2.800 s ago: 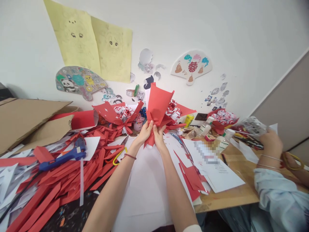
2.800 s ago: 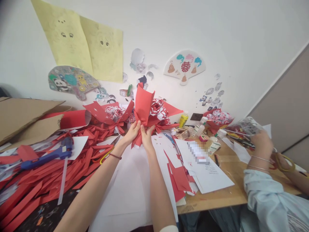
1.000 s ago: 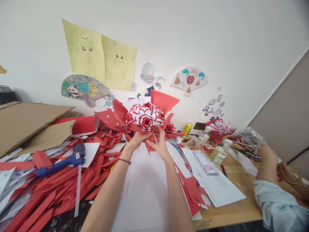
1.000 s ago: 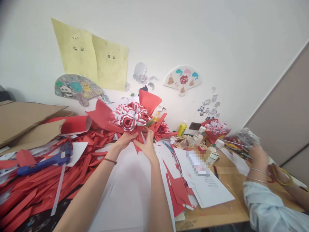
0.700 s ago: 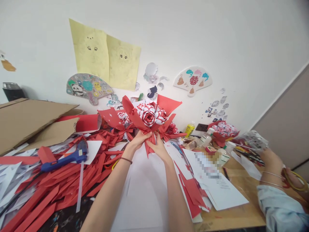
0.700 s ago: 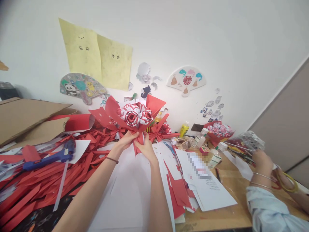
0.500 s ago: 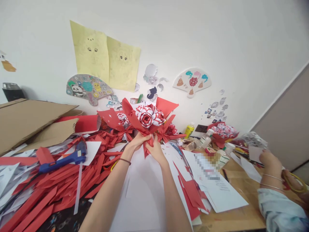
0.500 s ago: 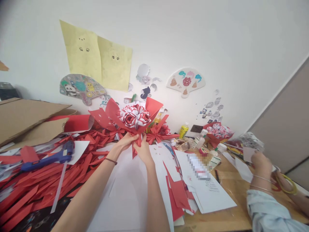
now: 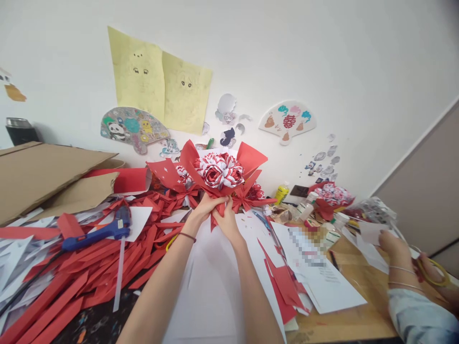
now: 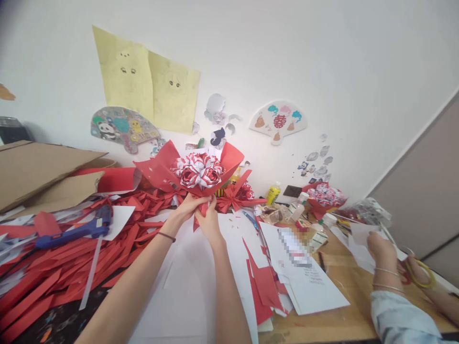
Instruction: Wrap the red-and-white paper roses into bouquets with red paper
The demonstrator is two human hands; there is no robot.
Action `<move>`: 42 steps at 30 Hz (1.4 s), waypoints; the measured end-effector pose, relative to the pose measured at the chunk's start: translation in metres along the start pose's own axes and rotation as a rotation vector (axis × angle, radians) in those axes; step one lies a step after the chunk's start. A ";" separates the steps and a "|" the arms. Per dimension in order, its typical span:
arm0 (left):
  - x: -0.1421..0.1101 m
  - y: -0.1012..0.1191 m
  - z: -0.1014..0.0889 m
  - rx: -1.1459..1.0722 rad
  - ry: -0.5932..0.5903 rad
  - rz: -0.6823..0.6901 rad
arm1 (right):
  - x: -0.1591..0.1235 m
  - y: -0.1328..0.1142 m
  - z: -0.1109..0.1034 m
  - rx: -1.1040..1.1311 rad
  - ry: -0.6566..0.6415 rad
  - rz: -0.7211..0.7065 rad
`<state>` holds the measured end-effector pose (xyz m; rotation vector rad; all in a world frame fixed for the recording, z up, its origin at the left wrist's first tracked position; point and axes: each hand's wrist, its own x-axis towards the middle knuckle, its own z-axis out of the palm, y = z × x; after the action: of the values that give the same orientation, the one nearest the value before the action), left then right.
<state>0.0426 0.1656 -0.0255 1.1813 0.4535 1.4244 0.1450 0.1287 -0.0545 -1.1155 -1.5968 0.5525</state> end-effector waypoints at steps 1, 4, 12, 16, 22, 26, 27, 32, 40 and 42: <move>0.000 0.000 0.001 0.005 0.004 0.005 | 0.000 0.001 0.000 0.018 -0.015 -0.004; -0.001 0.001 0.003 0.022 0.015 0.003 | -0.001 0.003 0.002 0.081 -0.036 -0.026; 0.000 0.003 0.001 0.051 0.059 -0.019 | -0.001 0.009 -0.006 0.196 -0.143 -0.022; 0.001 0.004 -0.003 0.049 0.074 -0.033 | -0.001 0.011 -0.010 0.213 -0.185 -0.016; 0.002 0.004 -0.005 0.051 0.036 -0.064 | -0.002 0.012 -0.007 -0.030 -0.155 -0.045; 0.003 0.004 -0.006 0.033 0.033 -0.055 | -0.004 0.009 -0.008 -0.066 -0.152 -0.094; 0.003 0.005 -0.007 0.030 0.036 -0.044 | -0.004 0.008 -0.010 -0.020 -0.160 -0.102; 0.007 0.020 -0.017 0.043 0.103 0.006 | 0.006 0.015 -0.032 0.250 0.076 -0.012; 0.003 0.085 -0.011 0.043 0.220 0.251 | 0.007 0.059 -0.046 -0.099 0.325 0.307; -0.001 0.102 -0.007 0.057 0.255 0.337 | 0.002 0.069 -0.041 -0.179 0.338 0.377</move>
<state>-0.0155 0.1417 0.0556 1.1636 0.4886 1.8775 0.2092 0.1542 -0.0950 -1.5717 -1.1651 0.4387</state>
